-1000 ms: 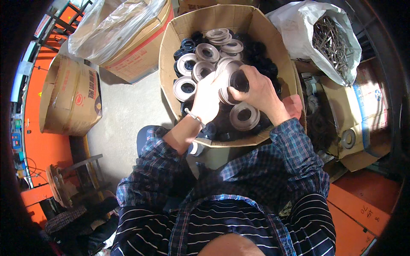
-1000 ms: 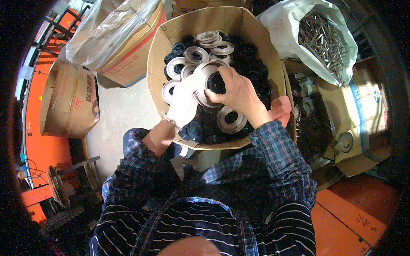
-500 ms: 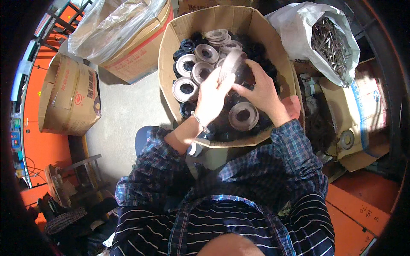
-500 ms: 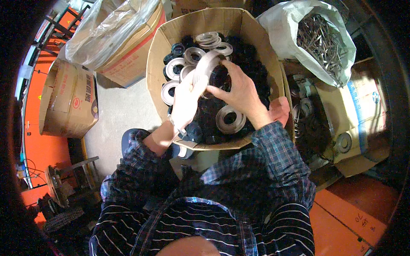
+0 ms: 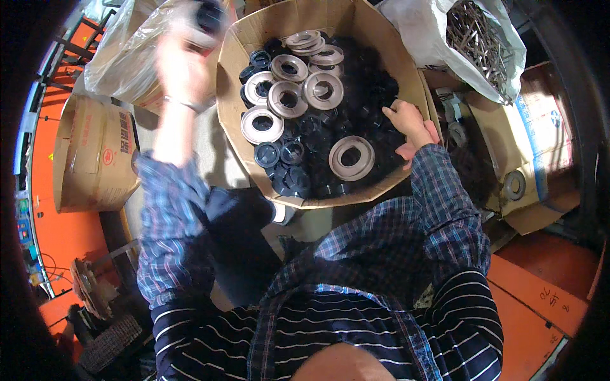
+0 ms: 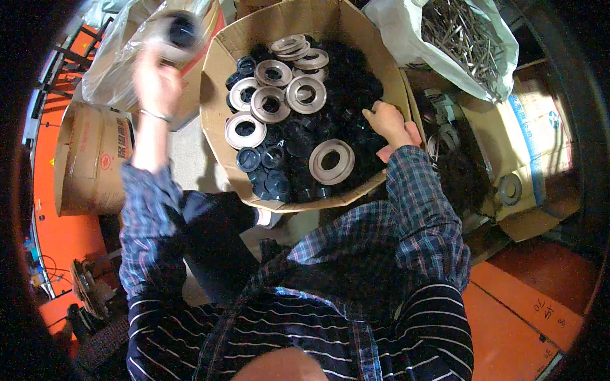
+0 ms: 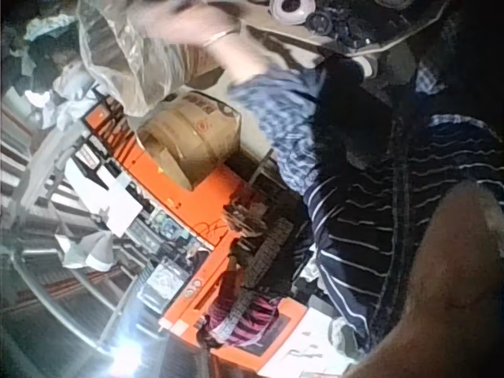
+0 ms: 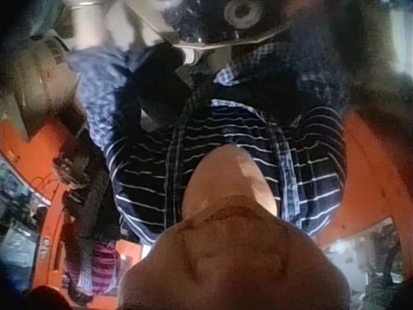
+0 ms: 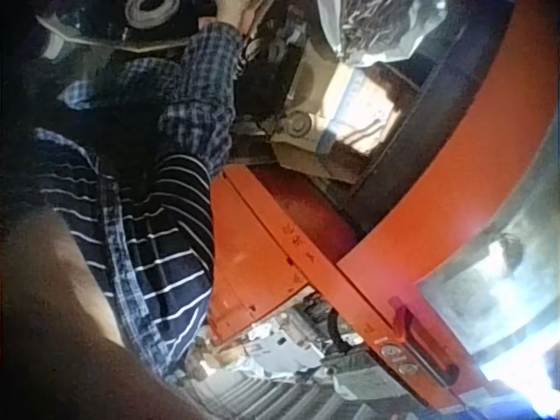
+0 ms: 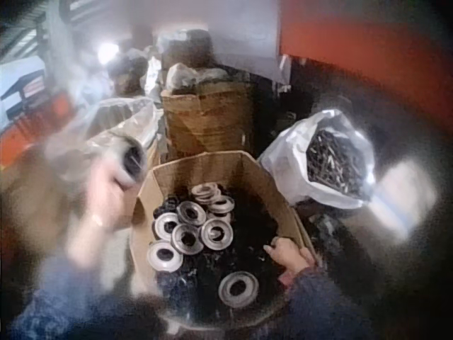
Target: The person sits on the floor and repeatedly picks up black plastic components and metal rings from a cardboard box. They insert the metal rings into the plastic components by hand and place the assembled units back into the box. The process is repeated continuously throughout the clip.
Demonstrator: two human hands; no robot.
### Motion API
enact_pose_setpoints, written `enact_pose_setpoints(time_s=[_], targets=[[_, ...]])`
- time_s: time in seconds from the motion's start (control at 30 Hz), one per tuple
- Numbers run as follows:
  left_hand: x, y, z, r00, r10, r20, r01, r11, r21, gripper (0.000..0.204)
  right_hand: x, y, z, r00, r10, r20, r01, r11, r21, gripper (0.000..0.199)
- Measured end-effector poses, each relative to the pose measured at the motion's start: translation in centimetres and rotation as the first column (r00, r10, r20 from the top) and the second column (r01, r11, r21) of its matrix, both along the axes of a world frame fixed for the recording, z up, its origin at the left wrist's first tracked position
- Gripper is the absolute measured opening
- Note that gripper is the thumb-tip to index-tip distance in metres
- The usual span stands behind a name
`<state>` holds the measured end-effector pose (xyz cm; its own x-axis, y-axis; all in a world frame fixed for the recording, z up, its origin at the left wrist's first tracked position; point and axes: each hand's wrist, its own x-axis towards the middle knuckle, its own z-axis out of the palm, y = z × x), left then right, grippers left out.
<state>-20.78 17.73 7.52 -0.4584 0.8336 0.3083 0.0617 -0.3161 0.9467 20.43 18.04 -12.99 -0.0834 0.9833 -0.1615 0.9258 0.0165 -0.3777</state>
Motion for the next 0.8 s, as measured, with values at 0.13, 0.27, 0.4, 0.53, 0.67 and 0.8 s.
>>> enact_pose_setpoints(time_s=[0.13, 0.27, 0.4, 0.53, 0.67, 0.8], targets=[[-3.5, 3.0, 1.6, 0.99, 0.114, -0.085, -0.106, 0.99, 0.094, 0.052, -0.6, -0.2, -3.4, 0.989, 0.07, 0.127, -0.081, 0.993, 0.084, 0.038], [7.8, -2.2, -11.5, 0.215, -0.434, -0.875, 0.392, 0.859, -0.33, 0.028, -2.2, 0.0, -4.1, 0.917, 0.19, 0.352, -0.132, 0.974, -0.183, 0.04], [17.5, -11.5, -23.3, 0.21, -0.873, -0.441, 0.439, 0.487, -0.755, 0.077, -1.6, -0.1, -3.2, 0.879, 0.251, 0.405, -0.101, 0.929, -0.355, 0.034], [20.0, -13.9, -23.1, 0.095, -0.86, -0.501, 0.335, 0.502, -0.798, 0.079, -0.4, -0.3, -2.0, 0.826, 0.43, 0.364, -0.185, 0.817, -0.546, 0.028], [17.4, -10.7, -16.3, 0.115, -0.864, -0.489, 0.495, 0.477, -0.726, 0.061, -0.6, -0.9, -2.1, 0.811, 0.415, 0.413, -0.21, 0.864, -0.457, 0.025], [11.6, -8.7, -11.1, 0.549, -0.786, -0.283, 0.537, 0.591, -0.602, 0.037, -1.4, -1.1, -1.9, 0.794, 0.411, 0.448, -0.273, 0.899, -0.342, 0.022]])
